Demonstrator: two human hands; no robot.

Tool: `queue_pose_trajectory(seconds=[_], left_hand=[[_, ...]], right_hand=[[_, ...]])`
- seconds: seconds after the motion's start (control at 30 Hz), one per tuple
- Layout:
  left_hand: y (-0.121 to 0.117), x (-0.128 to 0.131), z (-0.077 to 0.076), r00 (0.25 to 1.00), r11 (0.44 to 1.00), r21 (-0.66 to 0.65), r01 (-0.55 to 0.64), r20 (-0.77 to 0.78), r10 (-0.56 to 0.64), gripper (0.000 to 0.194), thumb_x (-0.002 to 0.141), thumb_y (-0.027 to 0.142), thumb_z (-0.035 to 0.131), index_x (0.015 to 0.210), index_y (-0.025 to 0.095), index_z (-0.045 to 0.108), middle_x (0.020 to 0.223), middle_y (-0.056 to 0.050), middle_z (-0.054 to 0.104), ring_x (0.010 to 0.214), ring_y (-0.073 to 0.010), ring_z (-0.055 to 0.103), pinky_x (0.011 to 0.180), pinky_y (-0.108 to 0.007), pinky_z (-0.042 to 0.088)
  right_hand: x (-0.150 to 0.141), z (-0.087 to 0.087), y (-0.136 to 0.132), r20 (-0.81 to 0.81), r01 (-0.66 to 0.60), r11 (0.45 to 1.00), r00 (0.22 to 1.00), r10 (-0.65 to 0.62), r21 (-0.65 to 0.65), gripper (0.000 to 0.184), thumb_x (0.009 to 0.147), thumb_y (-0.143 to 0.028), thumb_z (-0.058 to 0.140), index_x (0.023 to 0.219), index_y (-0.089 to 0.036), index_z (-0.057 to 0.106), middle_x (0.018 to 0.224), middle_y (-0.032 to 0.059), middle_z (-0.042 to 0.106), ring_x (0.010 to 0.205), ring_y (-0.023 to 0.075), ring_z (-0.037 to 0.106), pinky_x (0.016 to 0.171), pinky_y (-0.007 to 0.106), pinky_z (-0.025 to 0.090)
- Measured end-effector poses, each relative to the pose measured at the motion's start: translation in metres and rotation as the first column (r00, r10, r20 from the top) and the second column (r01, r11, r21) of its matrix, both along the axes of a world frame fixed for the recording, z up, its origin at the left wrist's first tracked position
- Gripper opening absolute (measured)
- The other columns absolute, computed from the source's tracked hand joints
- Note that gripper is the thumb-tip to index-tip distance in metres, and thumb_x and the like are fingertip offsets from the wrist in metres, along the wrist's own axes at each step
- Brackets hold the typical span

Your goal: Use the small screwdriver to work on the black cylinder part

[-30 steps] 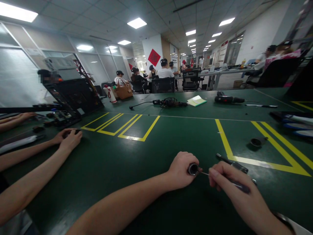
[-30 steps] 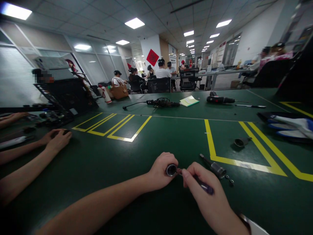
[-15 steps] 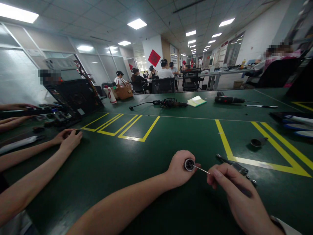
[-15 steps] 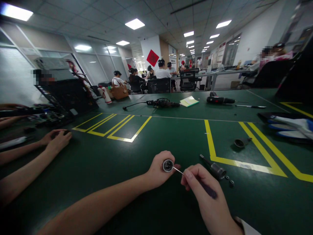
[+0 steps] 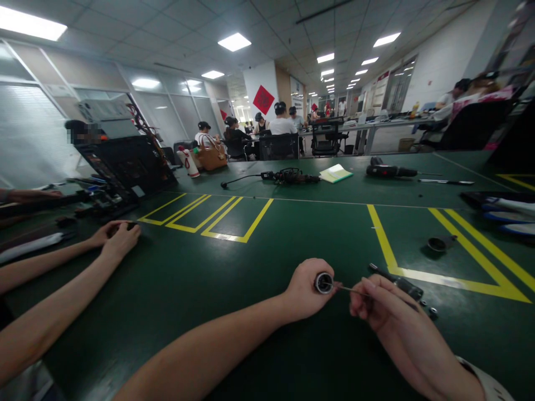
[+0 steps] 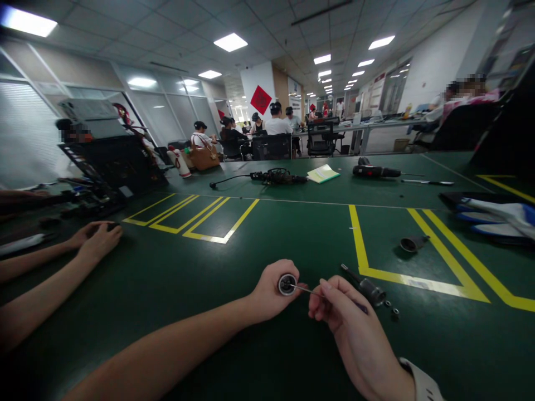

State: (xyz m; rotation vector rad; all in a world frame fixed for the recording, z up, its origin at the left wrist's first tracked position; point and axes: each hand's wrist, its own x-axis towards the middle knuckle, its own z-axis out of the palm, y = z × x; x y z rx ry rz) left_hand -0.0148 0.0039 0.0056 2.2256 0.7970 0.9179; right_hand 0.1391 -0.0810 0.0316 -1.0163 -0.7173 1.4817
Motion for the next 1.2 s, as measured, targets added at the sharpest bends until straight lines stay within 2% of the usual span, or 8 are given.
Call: queue_pose_trajectory(seconds=[0.1,0.3,0.47,0.63,0.8,0.9,1.1,1.2], left_hand=[[-0.0004,0.0007,0.0005,0.999,0.999,-0.016,-0.035,-0.012,0.035,0.019,0.075,0.029,0.063,0.067,0.016,0.05,0.067,0.001,0.054,0.061,-0.0117,0.049,0.061,-0.024,0.041],[-0.0011,0.0002,-0.0004,0.996,0.997,-0.012,-0.077,-0.054,0.076,0.017,0.074,0.027,0.064,0.069,0.017,0.052,0.068,0.002,0.055,0.064,-0.012,0.05,0.063,-0.025,0.041],[-0.0011,0.001,-0.0022,0.995,0.997,0.023,-0.075,-0.067,0.076,0.016,0.073,0.026,0.064,0.069,0.017,0.052,0.068,0.002,0.055,0.063,-0.0119,0.049,0.064,-0.026,0.04],[-0.0011,0.0027,-0.0023,0.997,0.997,0.0,-0.073,-0.028,0.072,0.018,0.072,0.026,0.065,0.068,0.017,0.05,0.067,0.002,0.053,0.062,-0.0118,0.048,0.061,-0.025,0.038],[-0.0015,0.0006,-0.0017,0.996,0.99,-0.112,-0.084,0.011,0.086,0.024,0.071,0.028,0.067,0.082,0.017,0.048,0.073,0.001,0.053,0.065,-0.0122,0.05,0.058,-0.023,0.039],[-0.0013,-0.0003,-0.0014,0.998,0.991,-0.118,-0.062,0.02,0.065,0.022,0.072,0.027,0.066,0.077,0.017,0.047,0.072,0.002,0.052,0.063,-0.0114,0.048,0.056,-0.023,0.039],[-0.002,0.0014,-0.0008,0.991,0.989,-0.118,-0.087,0.091,0.098,0.021,0.072,0.025,0.065,0.073,0.017,0.046,0.068,0.003,0.049,0.06,-0.0097,0.045,0.054,-0.022,0.037],[-0.0024,0.0021,-0.0005,0.983,0.985,-0.124,-0.123,0.118,0.138,0.022,0.072,0.027,0.065,0.072,0.017,0.045,0.067,0.004,0.048,0.058,-0.0086,0.043,0.053,-0.021,0.036]], right_hand=[[-0.0009,-0.0035,-0.0019,-0.004,0.012,1.0,1.0,-0.012,0.015,0.024,0.078,-0.041,0.064,0.064,-0.021,0.063,0.066,-0.0001,0.061,0.066,0.0163,0.052,0.063,0.029,0.043],[0.002,-0.0086,-0.0064,0.279,-0.066,0.99,0.96,0.029,0.122,0.027,0.082,-0.044,0.06,0.067,-0.021,0.065,0.07,0.0005,0.062,0.07,0.0172,0.053,0.067,0.03,0.042],[0.0023,-0.0032,-0.0009,0.041,-0.006,1.0,0.999,0.006,-0.001,0.024,0.076,-0.04,0.067,0.062,-0.02,0.064,0.064,0.0,0.061,0.064,0.0155,0.052,0.061,0.027,0.043],[0.0019,-0.0055,0.0036,-0.176,0.021,0.995,0.984,-0.037,-0.094,0.017,0.075,-0.036,0.07,0.068,-0.021,0.065,0.066,-0.0008,0.063,0.064,0.0142,0.054,0.062,0.026,0.045],[-0.0005,-0.0021,0.0002,-0.037,-0.006,1.0,0.999,0.005,-0.028,0.023,0.076,-0.04,0.067,0.064,-0.02,0.064,0.066,0.0002,0.062,0.066,0.0157,0.052,0.062,0.028,0.045],[-0.0022,0.0004,-0.0019,0.084,-0.042,0.999,0.996,0.04,0.022,0.025,0.078,-0.042,0.065,0.065,-0.02,0.064,0.068,0.0006,0.061,0.068,0.0164,0.052,0.065,0.029,0.044],[-0.0035,-0.0033,-0.0011,-0.027,-0.047,0.998,0.998,0.048,0.032,0.023,0.079,-0.041,0.063,0.069,-0.021,0.065,0.074,0.0019,0.063,0.075,0.019,0.055,0.074,0.034,0.045],[-0.0035,-0.0044,-0.0039,0.092,-0.067,0.995,0.994,0.061,0.07,0.023,0.08,-0.043,0.062,0.071,-0.022,0.066,0.077,0.0027,0.064,0.079,0.0206,0.056,0.078,0.037,0.044]])
